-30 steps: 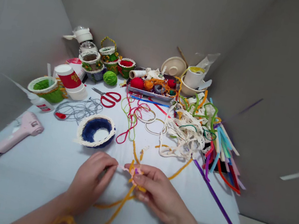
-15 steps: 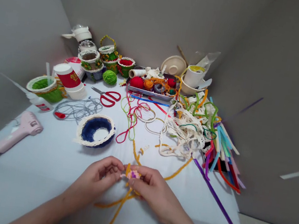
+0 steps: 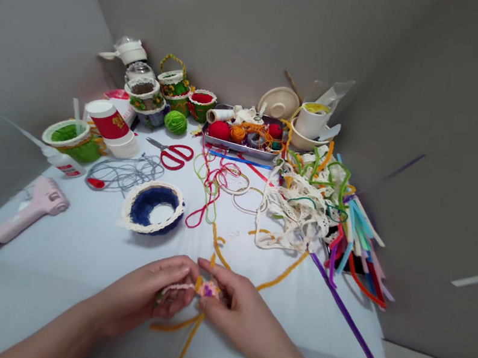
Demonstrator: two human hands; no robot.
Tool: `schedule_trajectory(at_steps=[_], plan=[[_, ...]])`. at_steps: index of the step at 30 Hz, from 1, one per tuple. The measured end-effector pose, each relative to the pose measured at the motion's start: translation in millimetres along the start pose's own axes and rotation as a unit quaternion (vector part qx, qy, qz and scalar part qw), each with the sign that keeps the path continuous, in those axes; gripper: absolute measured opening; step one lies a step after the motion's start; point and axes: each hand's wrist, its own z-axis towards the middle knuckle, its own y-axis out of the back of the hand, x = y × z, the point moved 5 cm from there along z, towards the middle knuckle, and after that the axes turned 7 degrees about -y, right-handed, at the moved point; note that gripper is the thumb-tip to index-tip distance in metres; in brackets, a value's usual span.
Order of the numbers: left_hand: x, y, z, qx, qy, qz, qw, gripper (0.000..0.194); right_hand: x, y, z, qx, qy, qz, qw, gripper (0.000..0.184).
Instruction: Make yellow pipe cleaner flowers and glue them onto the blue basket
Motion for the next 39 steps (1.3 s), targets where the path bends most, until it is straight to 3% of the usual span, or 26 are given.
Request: schedule_trajectory(at_steps=[5, 11, 18, 23, 26, 29, 31, 33, 37, 39], plan=[[-2, -1.3, 0, 0.038, -0.014, 0.046, 0.998, 0.034, -3, 2, 1, 0.011, -0.017, 0.026, 0.999, 0.055], [-8, 0.5, 3, 0.013, -0.085, 0.153, 0.985, 0.025, -1, 3, 1, 0.019, -0.023, 0.027, 0.999, 0.054], [-3, -1.6, 2, 0.007, -0.015, 0.075, 0.997, 0.022, 9, -3, -2, 0.016, 0.005, -0.02, 1.0, 0.053], [2, 4.4, 4, 0.004, -0.008, 0.094, 0.995, 0.022, 6, -2, -5, -0.001, -0.005, -0.08, 0.997, 0.052], [3, 4.5, 5, 0.015, -0.019, 0.111, 0.994, 0.026, 6, -3, -6, 0.006, 0.006, -0.088, 0.996, 0.051], [-1, 5.3, 5, -0.02, -0.065, 0.2, 0.978, 0.02, 5, -3, -5, 0.006, -0.003, -0.078, 0.997, 0.05], [-6, 6.8, 3, -0.079, -0.124, 0.321, 0.936, 0.011, 5, -1, -3, -0.003, -0.014, -0.053, 0.999, 0.049], [-12, 3.1, -1, -0.117, -0.219, 0.451, 0.857, 0.003, 4, 0, 0, -0.01, -0.029, -0.015, 0.999, 0.05], [-14, -17.6, -14, -0.048, -0.402, 0.629, 0.664, 0.016, 0, -1, 4, -0.017, -0.072, 0.072, 0.995, 0.053], [-13, -22.5, -19, -0.02, -0.444, 0.663, 0.603, 0.02, -3, -3, 5, -0.022, -0.087, 0.121, 0.989, 0.052]])
